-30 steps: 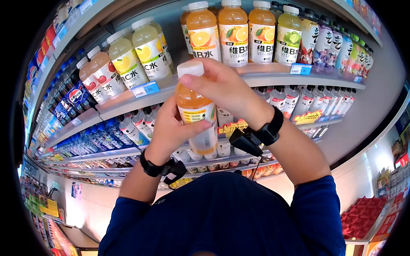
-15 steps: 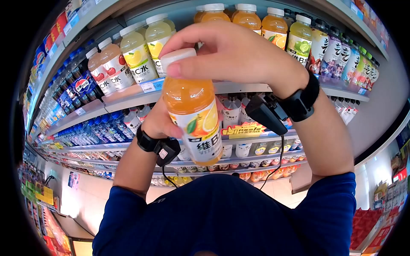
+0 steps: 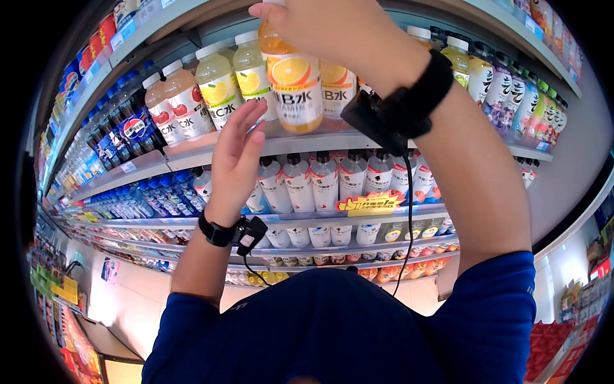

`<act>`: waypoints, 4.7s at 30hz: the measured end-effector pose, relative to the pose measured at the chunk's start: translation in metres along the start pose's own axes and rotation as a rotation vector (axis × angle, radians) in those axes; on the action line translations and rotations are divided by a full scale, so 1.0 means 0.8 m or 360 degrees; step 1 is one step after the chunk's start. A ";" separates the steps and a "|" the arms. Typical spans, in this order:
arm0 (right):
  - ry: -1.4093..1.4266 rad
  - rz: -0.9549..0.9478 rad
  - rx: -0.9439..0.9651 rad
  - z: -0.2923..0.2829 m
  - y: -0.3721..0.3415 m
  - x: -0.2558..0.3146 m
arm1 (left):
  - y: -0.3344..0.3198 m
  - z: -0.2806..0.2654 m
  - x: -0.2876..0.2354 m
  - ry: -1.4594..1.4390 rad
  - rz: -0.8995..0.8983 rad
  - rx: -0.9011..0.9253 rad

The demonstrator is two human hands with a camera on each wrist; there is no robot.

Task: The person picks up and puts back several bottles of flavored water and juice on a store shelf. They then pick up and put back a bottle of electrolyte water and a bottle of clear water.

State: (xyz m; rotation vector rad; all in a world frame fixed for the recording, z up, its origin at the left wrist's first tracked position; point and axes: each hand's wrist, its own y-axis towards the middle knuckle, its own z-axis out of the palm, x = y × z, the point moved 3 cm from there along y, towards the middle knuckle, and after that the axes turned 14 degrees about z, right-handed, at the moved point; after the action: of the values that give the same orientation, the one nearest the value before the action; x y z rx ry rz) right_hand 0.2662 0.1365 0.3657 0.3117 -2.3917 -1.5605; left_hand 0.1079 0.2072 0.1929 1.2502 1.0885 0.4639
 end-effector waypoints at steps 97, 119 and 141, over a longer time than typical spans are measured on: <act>0.2090 0.1210 0.1368 0.050 -0.200 -0.069 | -0.081 0.098 0.036 -0.1399 -0.0987 0.0533; -0.0441 -0.0058 0.0175 -0.044 -0.001 -0.024 | 0.094 0.067 0.028 0.0611 0.0561 0.0175; -0.0798 0.0113 0.0294 0.019 0.006 -0.106 | -0.012 0.044 0.001 0.0760 0.0357 0.0387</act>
State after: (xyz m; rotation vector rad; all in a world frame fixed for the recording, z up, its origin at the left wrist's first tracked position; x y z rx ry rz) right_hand 0.3404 0.1786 0.3553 -0.1521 -2.8917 -1.5270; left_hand 0.1359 0.1863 0.1819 1.5286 1.4431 0.8515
